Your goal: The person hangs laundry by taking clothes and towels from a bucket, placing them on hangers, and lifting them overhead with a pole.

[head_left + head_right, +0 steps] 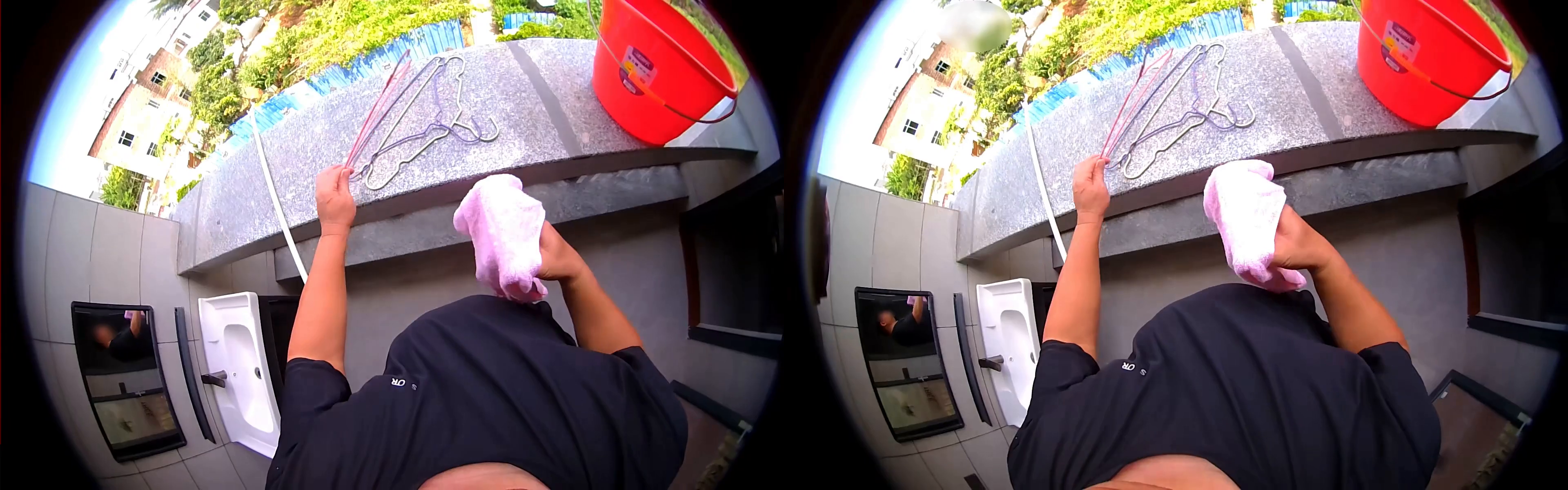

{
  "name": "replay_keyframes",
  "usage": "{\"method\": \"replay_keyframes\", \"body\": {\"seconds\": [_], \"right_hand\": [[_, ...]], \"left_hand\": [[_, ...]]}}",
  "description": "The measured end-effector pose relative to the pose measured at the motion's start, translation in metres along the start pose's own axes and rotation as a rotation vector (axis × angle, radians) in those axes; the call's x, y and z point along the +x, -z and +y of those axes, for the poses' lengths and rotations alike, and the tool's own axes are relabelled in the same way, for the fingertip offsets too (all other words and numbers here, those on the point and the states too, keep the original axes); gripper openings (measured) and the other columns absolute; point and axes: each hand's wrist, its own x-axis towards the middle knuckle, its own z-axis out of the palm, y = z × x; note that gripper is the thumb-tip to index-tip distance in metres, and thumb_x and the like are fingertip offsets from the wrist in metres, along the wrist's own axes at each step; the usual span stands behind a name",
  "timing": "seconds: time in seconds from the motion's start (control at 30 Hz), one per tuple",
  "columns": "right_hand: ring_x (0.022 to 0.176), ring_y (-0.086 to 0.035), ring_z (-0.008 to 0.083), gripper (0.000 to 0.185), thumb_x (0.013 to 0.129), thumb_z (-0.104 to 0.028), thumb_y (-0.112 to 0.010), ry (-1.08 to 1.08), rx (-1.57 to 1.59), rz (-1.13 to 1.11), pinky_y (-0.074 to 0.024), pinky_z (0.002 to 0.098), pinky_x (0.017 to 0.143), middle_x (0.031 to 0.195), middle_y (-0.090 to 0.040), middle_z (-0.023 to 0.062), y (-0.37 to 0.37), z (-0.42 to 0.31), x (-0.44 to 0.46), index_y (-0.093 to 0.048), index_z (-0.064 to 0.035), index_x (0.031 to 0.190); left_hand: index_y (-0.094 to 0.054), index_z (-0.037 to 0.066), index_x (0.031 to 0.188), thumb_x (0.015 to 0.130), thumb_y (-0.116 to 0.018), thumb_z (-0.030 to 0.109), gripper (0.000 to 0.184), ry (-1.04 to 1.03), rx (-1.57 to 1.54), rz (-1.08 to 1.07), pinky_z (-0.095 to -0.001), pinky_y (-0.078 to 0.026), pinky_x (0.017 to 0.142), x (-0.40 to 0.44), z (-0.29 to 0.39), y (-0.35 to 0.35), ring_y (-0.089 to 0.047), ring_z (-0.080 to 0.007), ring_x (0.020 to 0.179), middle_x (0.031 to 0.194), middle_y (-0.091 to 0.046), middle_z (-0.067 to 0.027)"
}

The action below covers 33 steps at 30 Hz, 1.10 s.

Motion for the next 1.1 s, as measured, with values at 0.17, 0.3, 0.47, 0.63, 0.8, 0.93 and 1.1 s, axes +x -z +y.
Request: {"method": "replay_keyframes", "body": {"seconds": [0.17, 0.3, 0.47, 0.63, 0.8, 0.93, 1.1], "right_hand": [[0.128, -0.057, 0.0185, 0.088, 0.075, -0.009, -0.091, 0.32, -0.097, -0.02, -0.0477, 0.0398, 0.107, 0.14, -0.058, 0.0096, -0.019, -0.036, 0.016, -0.044, -0.0021, 0.15], [0.133, -0.055, 0.0246, 0.081, 0.088, -0.02, -0.081, 0.14, 0.306, 0.254, -0.0456, 0.0427, 0.111, 0.148, -0.053, 0.0134, -0.017, -0.036, 0.016, -0.038, -0.0014, 0.155], [0.133, -0.055, 0.0273, 0.085, 0.08, -0.028, -0.087, 0.067, 0.612, 0.344, -0.0439, 0.0433, 0.112, 0.143, -0.058, 0.0143, -0.009, -0.016, 0.038, -0.044, -0.0041, 0.15], [0.132, -0.055, 0.0294, 0.071, 0.079, -0.04, -0.086, 0.033, 0.104, 0.286, -0.0406, 0.0445, 0.114, 0.14, -0.06, 0.0121, -0.015, -0.031, 0.064, -0.06, -0.0102, 0.138], [0.135, -0.052, 0.0315, 0.061, 0.088, -0.039, -0.074, 0.762, -1.295, -0.037, -0.0341, 0.0513, 0.118, 0.143, -0.058, 0.0098, -0.031, -0.037, 0.108, -0.057, -0.0144, 0.142], [0.13, -0.055, 0.0342, 0.054, 0.081, -0.033, -0.079, 0.93, -1.323, -0.074, -0.0379, 0.0557, 0.114, 0.135, -0.061, 0.0103, -0.036, -0.049, 0.13, -0.065, -0.0151, 0.129], [0.128, -0.057, 0.0315, 0.046, 0.073, -0.037, -0.081, 1.055, -1.31, 0.015, -0.0332, 0.0553, 0.117, 0.121, -0.068, 0.0055, -0.064, -0.088, 0.133, -0.073, -0.0182, 0.113]], "left_hand": [[-0.065, 0.008, 0.125, 0.11, -0.053, 0.021, 0.024, 0.534, -1.061, -0.108, -0.0323, -0.057, 0.074, -0.023, 0.044, 0.039, -0.069, -0.0218, 0.081, 0.135, -0.063, -0.0209], [-0.046, 0.018, 0.155, 0.103, -0.055, 0.002, 0.055, 0.539, -1.486, -0.303, -0.0372, -0.061, 0.084, -0.074, 0.112, 0.065, -0.072, -0.0266, 0.096, 0.151, -0.049, -0.0298], [-0.036, 0.014, 0.161, 0.111, -0.045, 0.022, 0.051, 0.601, -1.718, -0.796, -0.0231, -0.037, 0.055, -0.103, 0.137, 0.045, -0.043, -0.0087, 0.062, 0.096, -0.067, -0.0182], [-0.035, 0.005, 0.16, 0.106, -0.06, 0.034, 0.066, 0.447, -1.011, -0.647, -0.0207, -0.039, 0.061, -0.097, 0.171, 0.055, -0.045, -0.0038, 0.068, 0.105, -0.07, -0.0142], [-0.05, -0.001, 0.146, 0.085, -0.086, 0.034, 0.079, 0.095, -0.703, -0.356, -0.0303, -0.056, 0.079, -0.099, 0.208, 0.063, -0.072, -0.0165, 0.097, 0.109, -0.073, -0.0104], [-0.059, 0.001, 0.125, 0.077, -0.089, 0.037, 0.067, -0.21, -0.016, -0.112, -0.0359, -0.057, 0.073, -0.087, 0.211, 0.067, -0.072, -0.0293, 0.089, 0.102, -0.073, -0.0116], [-0.063, 0.005, 0.098, 0.079, -0.07, 0.0, 0.021, -0.351, 0.125, -0.034, -0.0378, -0.051, 0.06, -0.077, 0.202, 0.072, -0.065, -0.0274, 0.071, 0.084, -0.067, -0.0087]]}}
